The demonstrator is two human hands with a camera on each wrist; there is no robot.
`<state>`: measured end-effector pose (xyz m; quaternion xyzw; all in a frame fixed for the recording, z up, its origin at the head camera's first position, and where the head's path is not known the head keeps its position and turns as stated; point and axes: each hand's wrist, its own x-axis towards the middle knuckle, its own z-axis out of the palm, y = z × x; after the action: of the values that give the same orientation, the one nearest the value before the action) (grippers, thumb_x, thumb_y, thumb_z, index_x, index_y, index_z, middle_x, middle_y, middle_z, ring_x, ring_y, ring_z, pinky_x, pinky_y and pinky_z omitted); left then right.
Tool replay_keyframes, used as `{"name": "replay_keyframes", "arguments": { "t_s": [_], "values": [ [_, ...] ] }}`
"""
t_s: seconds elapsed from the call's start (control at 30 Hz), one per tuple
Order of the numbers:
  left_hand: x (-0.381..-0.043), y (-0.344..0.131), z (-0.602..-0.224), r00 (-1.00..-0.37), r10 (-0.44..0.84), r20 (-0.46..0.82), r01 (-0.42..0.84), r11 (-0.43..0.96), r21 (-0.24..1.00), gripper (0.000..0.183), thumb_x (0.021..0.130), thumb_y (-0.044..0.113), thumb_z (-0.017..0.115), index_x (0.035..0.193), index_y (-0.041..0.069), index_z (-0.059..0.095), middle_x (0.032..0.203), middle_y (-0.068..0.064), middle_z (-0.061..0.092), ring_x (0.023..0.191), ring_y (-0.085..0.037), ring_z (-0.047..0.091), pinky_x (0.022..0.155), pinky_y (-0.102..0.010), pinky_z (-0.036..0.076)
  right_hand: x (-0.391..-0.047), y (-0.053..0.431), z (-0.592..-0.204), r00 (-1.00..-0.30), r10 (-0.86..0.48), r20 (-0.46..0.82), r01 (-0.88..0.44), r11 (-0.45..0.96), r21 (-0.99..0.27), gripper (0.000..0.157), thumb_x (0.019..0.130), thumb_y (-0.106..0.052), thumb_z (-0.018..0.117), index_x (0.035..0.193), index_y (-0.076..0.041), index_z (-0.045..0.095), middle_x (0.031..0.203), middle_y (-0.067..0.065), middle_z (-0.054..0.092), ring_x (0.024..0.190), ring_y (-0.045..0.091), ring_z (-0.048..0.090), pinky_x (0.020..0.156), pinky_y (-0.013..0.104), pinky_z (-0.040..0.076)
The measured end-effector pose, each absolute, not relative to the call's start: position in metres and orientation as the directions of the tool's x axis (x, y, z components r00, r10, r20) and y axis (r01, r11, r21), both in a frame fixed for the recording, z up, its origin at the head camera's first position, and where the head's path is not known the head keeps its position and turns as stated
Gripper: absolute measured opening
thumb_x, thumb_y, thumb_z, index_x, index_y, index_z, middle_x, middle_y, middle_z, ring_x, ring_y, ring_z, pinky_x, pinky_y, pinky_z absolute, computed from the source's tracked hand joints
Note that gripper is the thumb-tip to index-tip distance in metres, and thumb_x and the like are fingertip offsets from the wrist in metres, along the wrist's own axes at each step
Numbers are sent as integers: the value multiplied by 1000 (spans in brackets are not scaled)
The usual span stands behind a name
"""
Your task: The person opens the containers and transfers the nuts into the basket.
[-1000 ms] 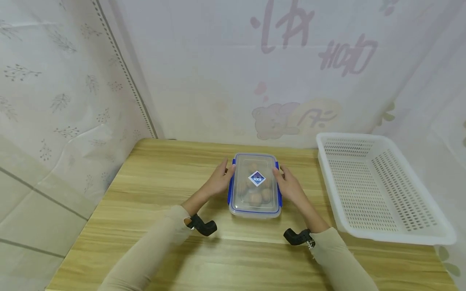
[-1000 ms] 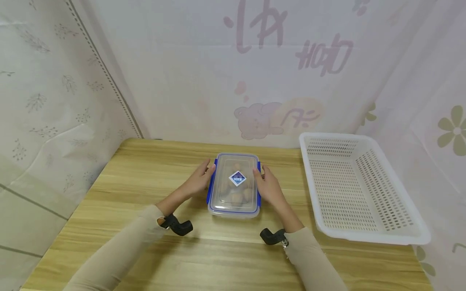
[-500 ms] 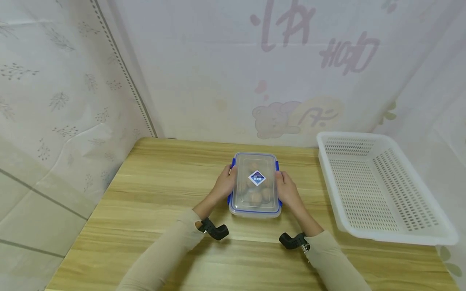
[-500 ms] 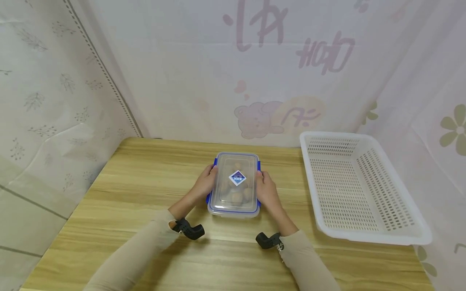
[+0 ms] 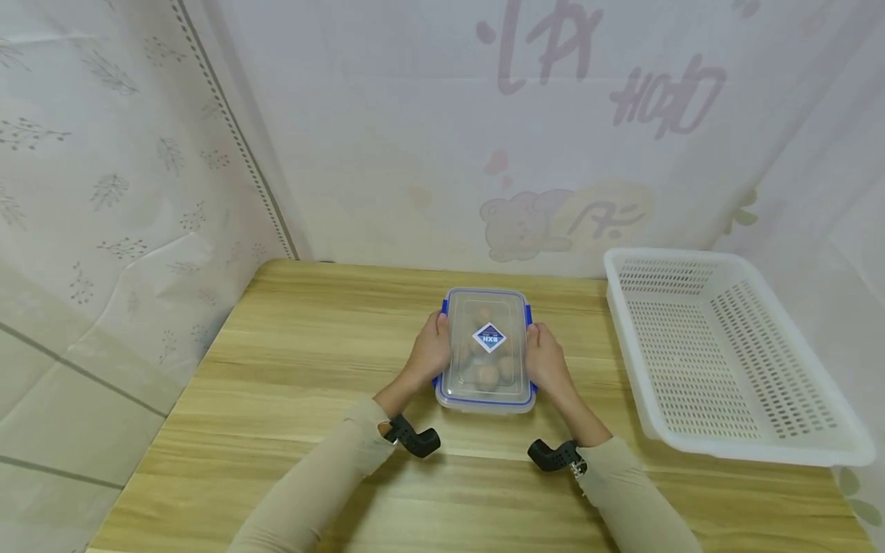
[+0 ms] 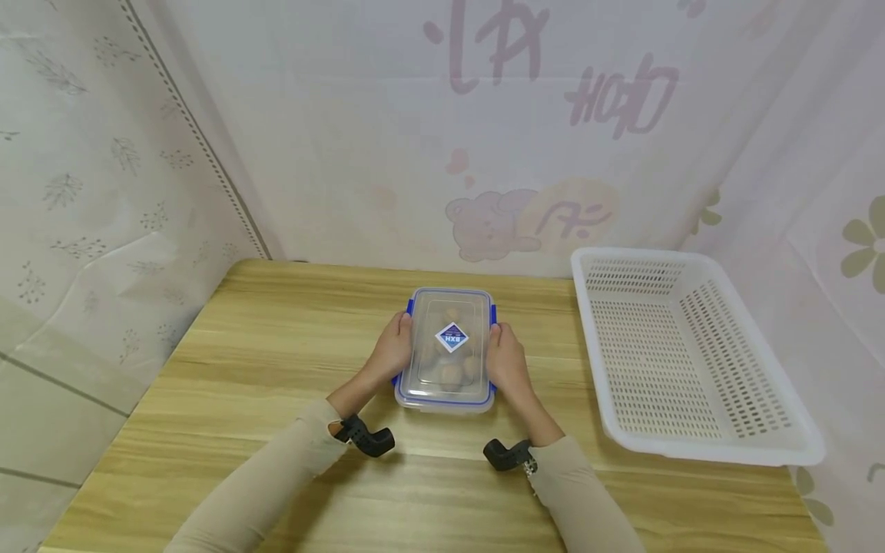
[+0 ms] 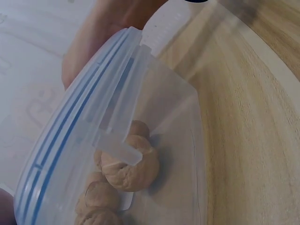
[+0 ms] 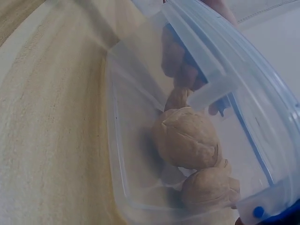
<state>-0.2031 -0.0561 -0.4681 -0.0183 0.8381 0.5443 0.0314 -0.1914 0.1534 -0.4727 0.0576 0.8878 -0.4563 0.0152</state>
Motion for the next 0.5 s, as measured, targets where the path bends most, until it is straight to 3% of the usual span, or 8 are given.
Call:
{"name": "replay_keyframes", "arguments": {
  "t_s": [0.2, 0.37, 0.5],
  "values": [
    [-202, -55, -468, -997, -7, -74, -70, 425, 902, 49, 113, 26, 24, 149, -4, 40, 139, -30, 54, 128, -45, 53, 110, -56, 44, -193, 157, -474, -993, 89, -72, 112, 627, -771, 39, 112, -20, 28, 117, 8, 55, 100, 24, 60, 90, 37, 60, 81, 52, 53],
    [-202, -55, -468, -996, -7, -84, -79, 435, 897, 49, 113, 27, 24, 149, -2, 41, 137, -29, 56, 125, -45, 55, 107, -56, 47, -194, 160, -475, -993, 93, -68, 112, 633, -766, 37, 111, -18, 30, 107, 7, 56, 90, 21, 58, 84, 36, 59, 75, 51, 53],
    [-202, -55, -467, -997, -4, -82, -76, 438, 896, 49, 113, 27, 24, 149, -2, 41, 136, -29, 57, 123, -45, 57, 104, -56, 49, -192, 163, -473, -991, 97, -88, 129, 601, -789, 42, 112, -24, 28, 118, 7, 55, 104, 26, 60, 98, 40, 60, 86, 55, 53]
  ]
}}
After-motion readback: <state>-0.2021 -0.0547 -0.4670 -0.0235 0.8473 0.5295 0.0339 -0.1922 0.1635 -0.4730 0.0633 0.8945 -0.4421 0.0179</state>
